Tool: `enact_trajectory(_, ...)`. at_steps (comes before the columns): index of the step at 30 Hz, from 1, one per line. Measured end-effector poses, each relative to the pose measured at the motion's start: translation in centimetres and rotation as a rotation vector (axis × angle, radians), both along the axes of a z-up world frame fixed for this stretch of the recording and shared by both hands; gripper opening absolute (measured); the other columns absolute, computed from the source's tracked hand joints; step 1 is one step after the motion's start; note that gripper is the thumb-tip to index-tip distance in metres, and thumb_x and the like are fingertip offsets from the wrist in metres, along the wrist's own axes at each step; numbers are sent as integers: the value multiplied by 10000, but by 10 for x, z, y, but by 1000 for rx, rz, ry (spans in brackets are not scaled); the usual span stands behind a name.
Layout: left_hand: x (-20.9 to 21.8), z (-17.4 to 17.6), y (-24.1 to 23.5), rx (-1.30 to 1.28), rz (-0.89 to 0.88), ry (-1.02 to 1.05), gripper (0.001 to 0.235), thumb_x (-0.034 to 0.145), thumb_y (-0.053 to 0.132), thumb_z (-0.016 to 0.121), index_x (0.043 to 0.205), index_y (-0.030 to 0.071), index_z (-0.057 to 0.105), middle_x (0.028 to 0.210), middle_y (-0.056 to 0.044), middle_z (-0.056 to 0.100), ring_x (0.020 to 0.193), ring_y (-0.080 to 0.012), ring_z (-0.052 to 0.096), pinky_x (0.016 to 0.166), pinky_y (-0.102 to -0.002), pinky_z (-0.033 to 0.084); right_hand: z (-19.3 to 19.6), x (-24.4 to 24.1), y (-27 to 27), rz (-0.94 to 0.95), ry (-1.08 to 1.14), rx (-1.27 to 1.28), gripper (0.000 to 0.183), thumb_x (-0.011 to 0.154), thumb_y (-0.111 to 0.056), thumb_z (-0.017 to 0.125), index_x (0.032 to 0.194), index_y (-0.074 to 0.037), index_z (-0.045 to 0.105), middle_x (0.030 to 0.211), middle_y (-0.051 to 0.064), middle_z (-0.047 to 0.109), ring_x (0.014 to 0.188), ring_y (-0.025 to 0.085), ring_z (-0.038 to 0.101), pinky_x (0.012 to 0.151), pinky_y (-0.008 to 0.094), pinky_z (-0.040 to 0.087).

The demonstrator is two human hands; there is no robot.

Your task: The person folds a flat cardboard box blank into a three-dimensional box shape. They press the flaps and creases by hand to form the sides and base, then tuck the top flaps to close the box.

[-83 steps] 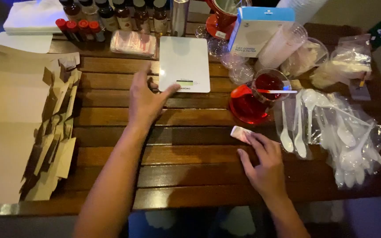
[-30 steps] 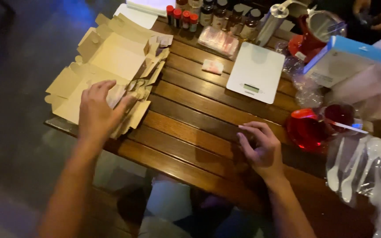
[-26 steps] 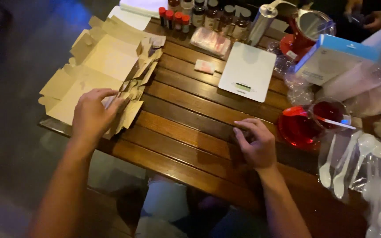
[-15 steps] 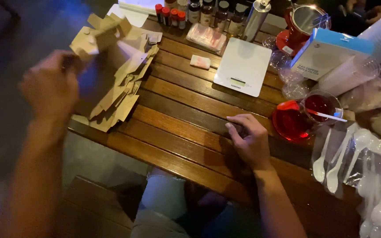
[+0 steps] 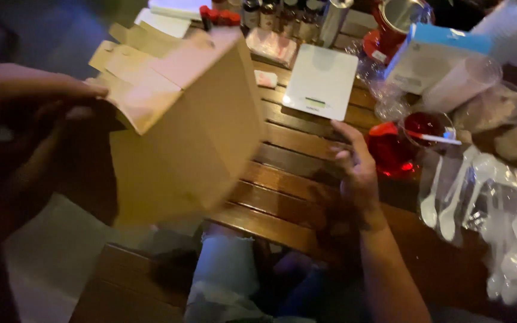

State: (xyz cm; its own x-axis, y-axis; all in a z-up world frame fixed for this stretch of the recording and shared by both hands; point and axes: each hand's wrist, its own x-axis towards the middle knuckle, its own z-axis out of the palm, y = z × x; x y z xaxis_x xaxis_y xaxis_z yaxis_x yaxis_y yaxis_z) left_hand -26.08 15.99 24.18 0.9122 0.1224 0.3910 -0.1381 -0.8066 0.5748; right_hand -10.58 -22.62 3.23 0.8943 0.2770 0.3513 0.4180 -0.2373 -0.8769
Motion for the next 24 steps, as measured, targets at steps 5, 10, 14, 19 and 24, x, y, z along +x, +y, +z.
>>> enact_trajectory(5,59,-31,-54,28,-167,2,160,1036,-72,713,1183,-22,749,1131,-142,756,865,-177,658,698,-292,506,8,-23,-11,255,305,227,1003,876,-827,483,1503,-46,429,1516,164,540,1438,298,516,1048,441,528)
enact_trajectory(10,127,-84,-66,71,-407,131,208,1039,96,656,1210,8,736,1152,-150,765,1026,-289,726,875,-413,542,-26,-47,-24,155,700,556,480,910,-100,716,1352,-15,551,1105,206,682,938,291,741,712,299,586)
enact_trajectory(14,154,-125,-49,298,-313,284,268,1058,244,634,1245,85,741,1172,-164,759,960,-413,697,765,-538,523,-25,-54,-10,-73,695,60,472,889,-102,722,1331,-62,560,1209,137,700,1064,223,720,753,305,650)
enact_trajectory(19,144,-166,-29,465,-294,93,628,956,280,717,1520,62,549,1583,-216,461,1404,-439,404,1096,-601,303,-35,-57,10,-46,229,-383,532,873,-231,805,1338,-58,614,1133,114,693,978,217,690,830,328,577)
enact_trajectory(24,86,-205,-52,433,-272,199,630,965,435,633,1482,107,482,1546,-257,425,1385,-412,395,1128,-571,330,-17,-47,32,-104,403,-426,549,921,-365,687,1397,-118,569,1244,106,726,1072,249,708,877,382,566)
